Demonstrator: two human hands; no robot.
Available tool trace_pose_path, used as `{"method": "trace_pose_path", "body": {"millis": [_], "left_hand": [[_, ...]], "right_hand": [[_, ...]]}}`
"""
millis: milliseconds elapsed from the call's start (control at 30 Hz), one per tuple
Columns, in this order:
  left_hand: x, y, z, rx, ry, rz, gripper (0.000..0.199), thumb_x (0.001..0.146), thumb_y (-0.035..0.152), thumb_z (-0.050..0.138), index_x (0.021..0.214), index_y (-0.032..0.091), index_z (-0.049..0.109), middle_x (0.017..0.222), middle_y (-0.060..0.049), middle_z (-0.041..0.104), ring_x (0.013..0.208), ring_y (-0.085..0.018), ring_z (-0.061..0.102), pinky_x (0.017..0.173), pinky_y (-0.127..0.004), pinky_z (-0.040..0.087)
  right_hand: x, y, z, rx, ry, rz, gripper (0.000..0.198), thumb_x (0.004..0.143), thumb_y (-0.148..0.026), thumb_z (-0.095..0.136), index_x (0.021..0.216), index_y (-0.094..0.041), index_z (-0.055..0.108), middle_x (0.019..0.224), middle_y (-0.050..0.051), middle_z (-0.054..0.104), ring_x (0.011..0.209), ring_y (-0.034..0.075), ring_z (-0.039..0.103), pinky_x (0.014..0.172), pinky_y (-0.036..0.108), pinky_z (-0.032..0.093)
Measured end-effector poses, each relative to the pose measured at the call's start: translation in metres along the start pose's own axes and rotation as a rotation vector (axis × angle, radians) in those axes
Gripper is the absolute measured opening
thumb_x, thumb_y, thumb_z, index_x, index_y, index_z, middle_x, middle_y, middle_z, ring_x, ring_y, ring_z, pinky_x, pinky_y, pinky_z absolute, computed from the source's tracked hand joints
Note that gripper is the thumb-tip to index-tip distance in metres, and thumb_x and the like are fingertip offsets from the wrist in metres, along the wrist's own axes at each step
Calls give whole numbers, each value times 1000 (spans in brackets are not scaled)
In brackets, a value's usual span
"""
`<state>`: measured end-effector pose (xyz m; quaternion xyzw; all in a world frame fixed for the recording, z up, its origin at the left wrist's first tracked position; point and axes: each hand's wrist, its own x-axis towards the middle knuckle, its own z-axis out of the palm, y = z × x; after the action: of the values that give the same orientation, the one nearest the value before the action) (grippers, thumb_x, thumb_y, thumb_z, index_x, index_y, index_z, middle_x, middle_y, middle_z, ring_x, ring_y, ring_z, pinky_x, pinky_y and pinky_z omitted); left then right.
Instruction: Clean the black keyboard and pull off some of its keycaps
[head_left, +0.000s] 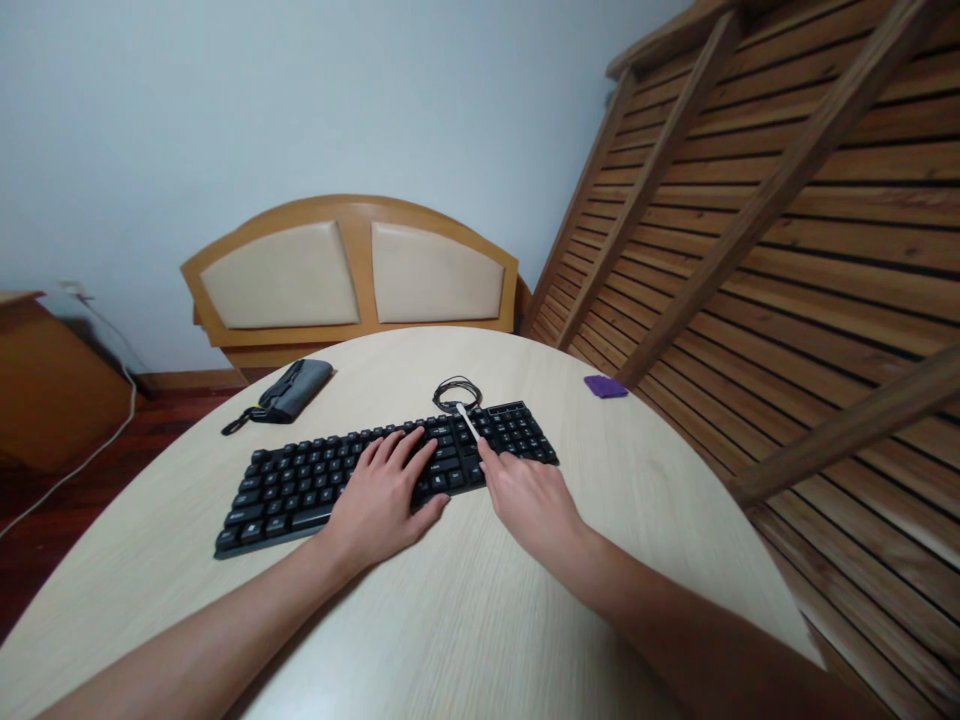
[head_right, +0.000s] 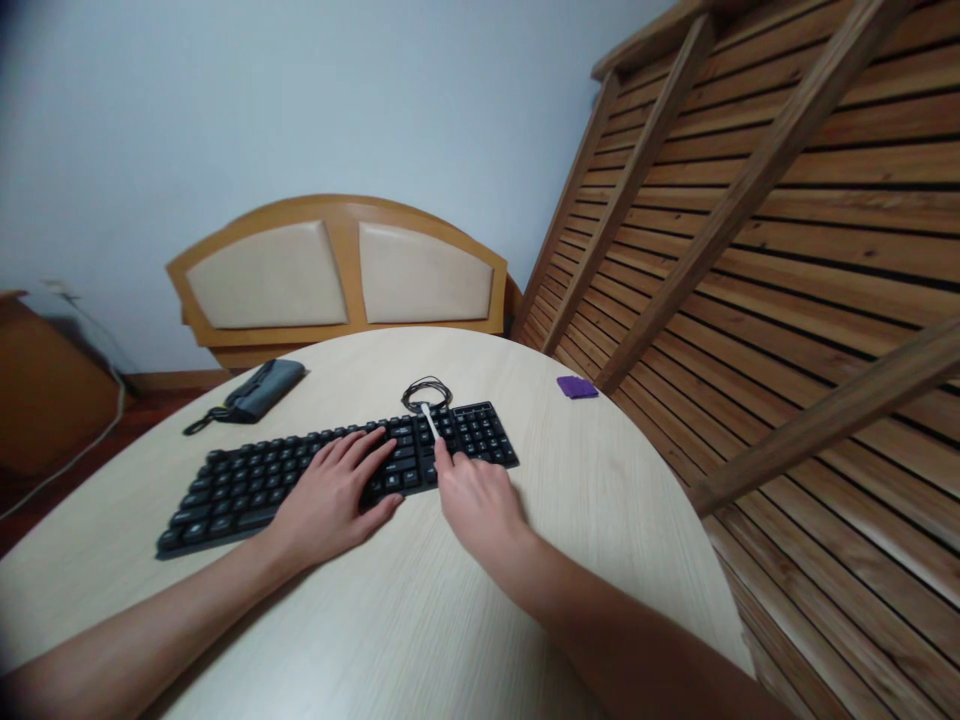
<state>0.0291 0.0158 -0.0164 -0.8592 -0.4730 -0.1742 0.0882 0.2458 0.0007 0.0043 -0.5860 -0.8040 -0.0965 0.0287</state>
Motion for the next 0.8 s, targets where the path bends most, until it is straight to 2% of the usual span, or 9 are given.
{"method": "trace_pose_path", "body": {"millis": [200, 367, 567, 800], "left_hand": [[0, 0, 1, -2, 10, 8, 65, 90, 52, 60, 145, 16, 52, 153, -15, 48, 137, -38, 45, 114, -58, 36], [0, 0, 0, 20, -5, 9, 66, 91, 52, 58, 146, 16, 51, 153, -15, 47, 138, -38, 44, 114, -58, 36], [0, 0, -1, 38, -23, 5, 66, 92, 53, 57, 146, 16, 49, 154, -15, 46, 139, -37, 43, 114, -57, 36], [-1, 0, -1, 26, -28, 1, 67, 92, 53, 57, 147, 16, 49, 154, -15, 46, 139, -37, 43, 115, -58, 35]], "right_hand": [[-4, -5, -6, -10, -27, -11, 45, 103, -17, 37, 146, -10, 50, 87, 12, 75, 70, 23, 73, 57, 30, 52], [-26, -15, -19, -76, -165, -45, 51, 94, -4, 44, 145, -7, 47, 79, 11, 74, 68, 21, 74, 56, 26, 52], [-42, -23, -32, -63, -274, -39, 42, 98, -11, 48, 140, -7, 48, 76, 12, 75, 70, 21, 75, 57, 23, 52], [-54, -26, -37, -78, -264, -46, 33, 99, -14, 51, 131, -9, 53, 67, 8, 73, 62, 20, 74, 52, 23, 49]]}}
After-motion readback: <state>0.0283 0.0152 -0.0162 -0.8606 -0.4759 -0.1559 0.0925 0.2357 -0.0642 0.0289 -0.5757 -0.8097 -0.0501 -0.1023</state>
